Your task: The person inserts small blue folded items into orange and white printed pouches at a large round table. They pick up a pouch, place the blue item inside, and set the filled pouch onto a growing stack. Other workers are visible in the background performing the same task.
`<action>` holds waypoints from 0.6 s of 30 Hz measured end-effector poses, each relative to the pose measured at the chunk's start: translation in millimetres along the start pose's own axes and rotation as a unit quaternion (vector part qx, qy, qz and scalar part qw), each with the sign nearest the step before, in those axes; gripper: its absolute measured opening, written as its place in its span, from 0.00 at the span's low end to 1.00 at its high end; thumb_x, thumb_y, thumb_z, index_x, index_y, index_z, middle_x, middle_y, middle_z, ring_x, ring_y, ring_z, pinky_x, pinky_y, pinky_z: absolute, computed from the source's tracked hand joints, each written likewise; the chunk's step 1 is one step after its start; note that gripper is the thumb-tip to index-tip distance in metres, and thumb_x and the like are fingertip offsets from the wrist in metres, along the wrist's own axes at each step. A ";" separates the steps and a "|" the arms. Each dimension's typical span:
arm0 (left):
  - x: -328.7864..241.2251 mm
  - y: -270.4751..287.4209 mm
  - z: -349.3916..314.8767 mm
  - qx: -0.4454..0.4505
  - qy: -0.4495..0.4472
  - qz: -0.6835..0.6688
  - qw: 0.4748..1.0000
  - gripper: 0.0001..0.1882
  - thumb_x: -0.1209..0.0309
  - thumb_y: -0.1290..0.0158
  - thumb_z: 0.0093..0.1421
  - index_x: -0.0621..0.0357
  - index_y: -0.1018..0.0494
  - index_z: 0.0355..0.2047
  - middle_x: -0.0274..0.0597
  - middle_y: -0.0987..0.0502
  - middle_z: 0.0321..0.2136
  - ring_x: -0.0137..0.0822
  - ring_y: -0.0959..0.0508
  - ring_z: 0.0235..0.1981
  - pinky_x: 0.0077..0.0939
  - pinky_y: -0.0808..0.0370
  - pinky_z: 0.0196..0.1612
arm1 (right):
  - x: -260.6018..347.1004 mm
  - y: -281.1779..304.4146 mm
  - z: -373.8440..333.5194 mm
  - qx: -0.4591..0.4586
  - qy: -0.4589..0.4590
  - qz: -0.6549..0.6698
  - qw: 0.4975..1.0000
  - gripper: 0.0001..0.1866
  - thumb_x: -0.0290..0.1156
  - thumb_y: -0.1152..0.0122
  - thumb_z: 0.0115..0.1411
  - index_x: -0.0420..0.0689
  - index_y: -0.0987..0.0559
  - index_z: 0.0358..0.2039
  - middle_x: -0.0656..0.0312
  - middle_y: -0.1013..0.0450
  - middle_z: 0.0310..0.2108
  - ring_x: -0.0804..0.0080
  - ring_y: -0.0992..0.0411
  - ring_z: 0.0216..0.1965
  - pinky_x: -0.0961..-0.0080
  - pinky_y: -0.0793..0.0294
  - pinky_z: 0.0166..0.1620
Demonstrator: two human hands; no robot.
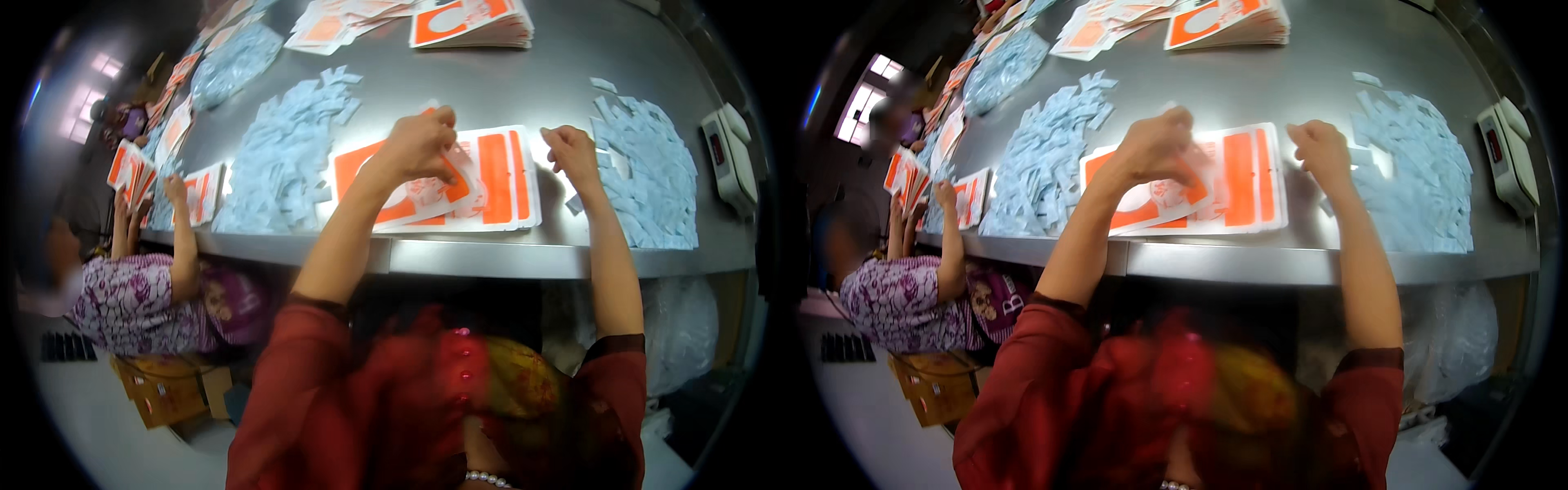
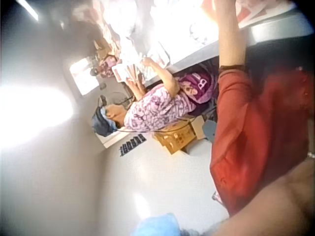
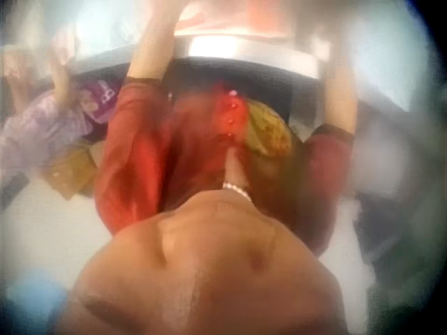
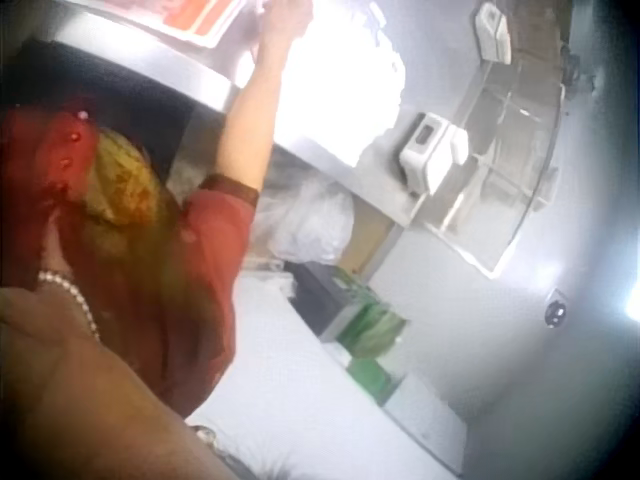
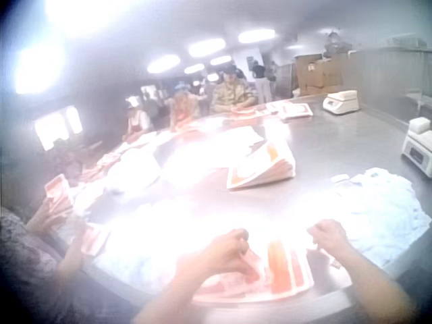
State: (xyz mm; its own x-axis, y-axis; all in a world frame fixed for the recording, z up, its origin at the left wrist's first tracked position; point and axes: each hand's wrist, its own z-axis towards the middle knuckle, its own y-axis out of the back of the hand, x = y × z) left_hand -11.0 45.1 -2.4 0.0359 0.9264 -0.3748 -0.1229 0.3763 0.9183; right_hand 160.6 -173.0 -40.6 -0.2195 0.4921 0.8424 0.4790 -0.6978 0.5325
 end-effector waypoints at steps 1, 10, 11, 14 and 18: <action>-7.5 0.3 -1.1 0.024 0.005 0.025 0.999 0.19 0.62 0.32 0.27 0.58 0.24 0.19 0.35 0.28 0.33 0.40 0.26 0.29 0.34 0.30 0.29 | -2.3 1.8 -5.1 -0.004 0.012 0.009 1.000 0.20 0.44 0.43 0.55 0.35 0.23 0.27 0.58 0.28 0.18 0.73 0.32 0.16 0.76 0.31 0.22; -26.9 14.2 -14.9 -0.059 -0.050 0.005 0.997 0.17 0.63 0.34 0.35 0.55 0.26 0.24 0.37 0.29 0.50 0.38 0.24 0.31 0.30 0.26 0.33 | 13.5 9.1 -16.6 -0.030 0.091 0.112 0.989 0.13 0.37 0.41 0.55 0.39 0.22 0.27 0.63 0.29 0.17 0.81 0.34 0.18 0.82 0.34 0.23; -28.0 11.1 -17.8 -0.110 -0.092 0.026 0.989 0.15 0.67 0.33 0.35 0.53 0.26 0.24 0.36 0.28 0.48 0.38 0.23 0.30 0.29 0.25 0.32 | 19.3 10.0 -21.6 -0.037 0.099 0.149 0.983 0.12 0.36 0.39 0.54 0.39 0.22 0.27 0.65 0.29 0.17 0.82 0.36 0.18 0.83 0.35 0.22; -35.9 5.2 -18.8 -0.149 -0.122 0.051 0.980 0.15 0.71 0.32 0.31 0.56 0.27 0.19 0.35 0.27 0.45 0.35 0.24 0.33 0.30 0.26 0.32 | 23.2 7.8 -32.4 -0.009 0.134 0.186 0.973 0.13 0.37 0.36 0.53 0.38 0.22 0.27 0.65 0.29 0.18 0.83 0.36 0.18 0.84 0.36 0.22; -50.3 9.9 -17.1 -0.182 -0.150 0.087 0.968 0.12 0.72 0.35 0.35 0.56 0.29 0.18 0.34 0.28 0.44 0.35 0.24 0.29 0.28 0.27 0.28 | 59.8 -0.7 -62.9 0.183 0.167 -0.013 0.969 0.18 0.40 0.37 0.54 0.35 0.22 0.35 0.60 0.26 0.24 0.80 0.29 0.24 0.82 0.31 0.25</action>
State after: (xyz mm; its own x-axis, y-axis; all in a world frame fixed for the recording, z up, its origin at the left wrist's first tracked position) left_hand -31.0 2.0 23.3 0.2635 0.9578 -0.1147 -0.4921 0.2357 0.8380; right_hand 93.7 -175.8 14.6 -0.4684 0.2693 0.8415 0.7259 -0.4256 0.5403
